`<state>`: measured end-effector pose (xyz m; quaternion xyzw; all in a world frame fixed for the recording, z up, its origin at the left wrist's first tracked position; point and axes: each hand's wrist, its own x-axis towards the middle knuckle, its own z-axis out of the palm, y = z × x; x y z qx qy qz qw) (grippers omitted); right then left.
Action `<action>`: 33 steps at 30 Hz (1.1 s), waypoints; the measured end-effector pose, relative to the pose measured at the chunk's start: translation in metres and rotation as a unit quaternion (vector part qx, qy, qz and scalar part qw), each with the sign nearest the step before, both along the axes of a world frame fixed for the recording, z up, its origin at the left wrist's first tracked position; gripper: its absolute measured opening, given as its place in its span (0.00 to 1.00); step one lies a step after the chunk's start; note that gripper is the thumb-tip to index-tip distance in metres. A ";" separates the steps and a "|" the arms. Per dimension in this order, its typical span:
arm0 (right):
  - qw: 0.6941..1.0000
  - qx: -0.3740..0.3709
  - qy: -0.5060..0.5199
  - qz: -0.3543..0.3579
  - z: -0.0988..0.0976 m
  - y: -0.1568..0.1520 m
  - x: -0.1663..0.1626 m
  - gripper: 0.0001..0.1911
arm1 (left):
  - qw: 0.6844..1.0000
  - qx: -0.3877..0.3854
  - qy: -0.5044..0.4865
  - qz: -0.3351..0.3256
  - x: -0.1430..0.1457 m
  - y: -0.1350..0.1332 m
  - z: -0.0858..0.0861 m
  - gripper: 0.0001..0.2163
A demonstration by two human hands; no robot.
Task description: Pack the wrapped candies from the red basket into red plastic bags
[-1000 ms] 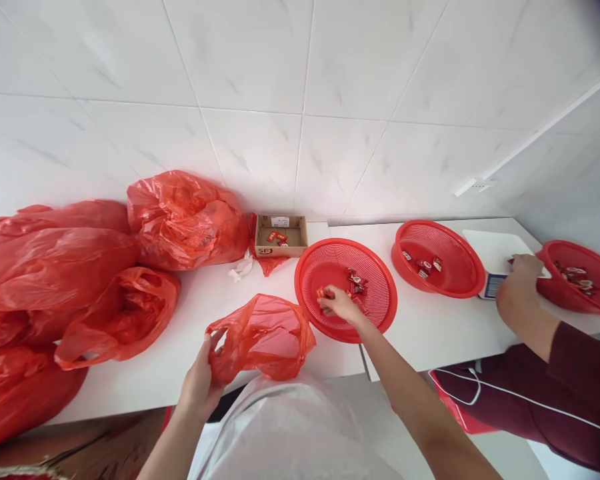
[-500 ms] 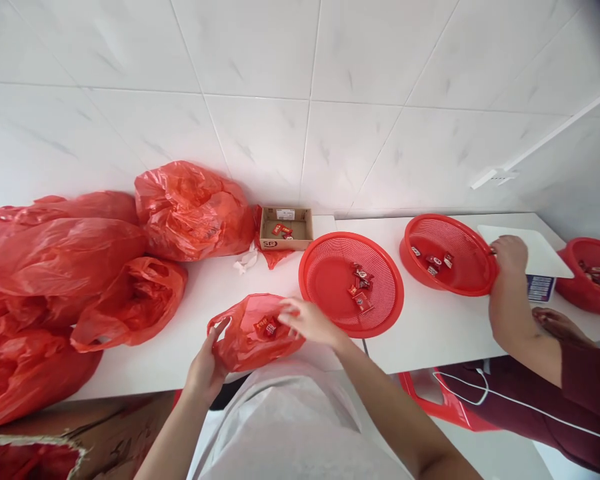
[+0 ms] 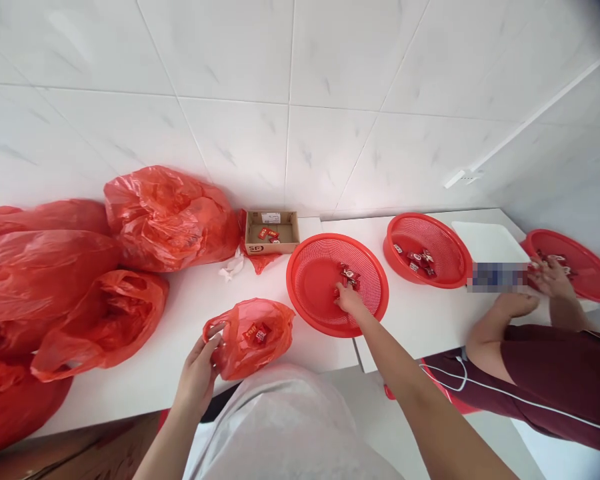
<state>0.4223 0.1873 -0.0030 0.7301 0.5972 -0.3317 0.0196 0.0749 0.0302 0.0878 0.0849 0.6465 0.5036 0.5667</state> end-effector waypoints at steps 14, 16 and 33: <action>0.900 0.003 0.420 0.118 0.072 -0.068 -0.143 0.14 | 0.997 0.056 0.014 -0.056 0.025 0.010 0.024 0.31; 0.907 0.012 0.401 0.133 0.071 -0.075 -0.155 0.21 | 0.996 0.057 0.034 -0.063 0.023 0.008 0.023 0.33; 0.997 0.055 0.007 -0.047 -0.004 0.026 0.032 0.36 | 0.987 0.031 0.138 -0.076 0.004 -0.003 0.019 0.31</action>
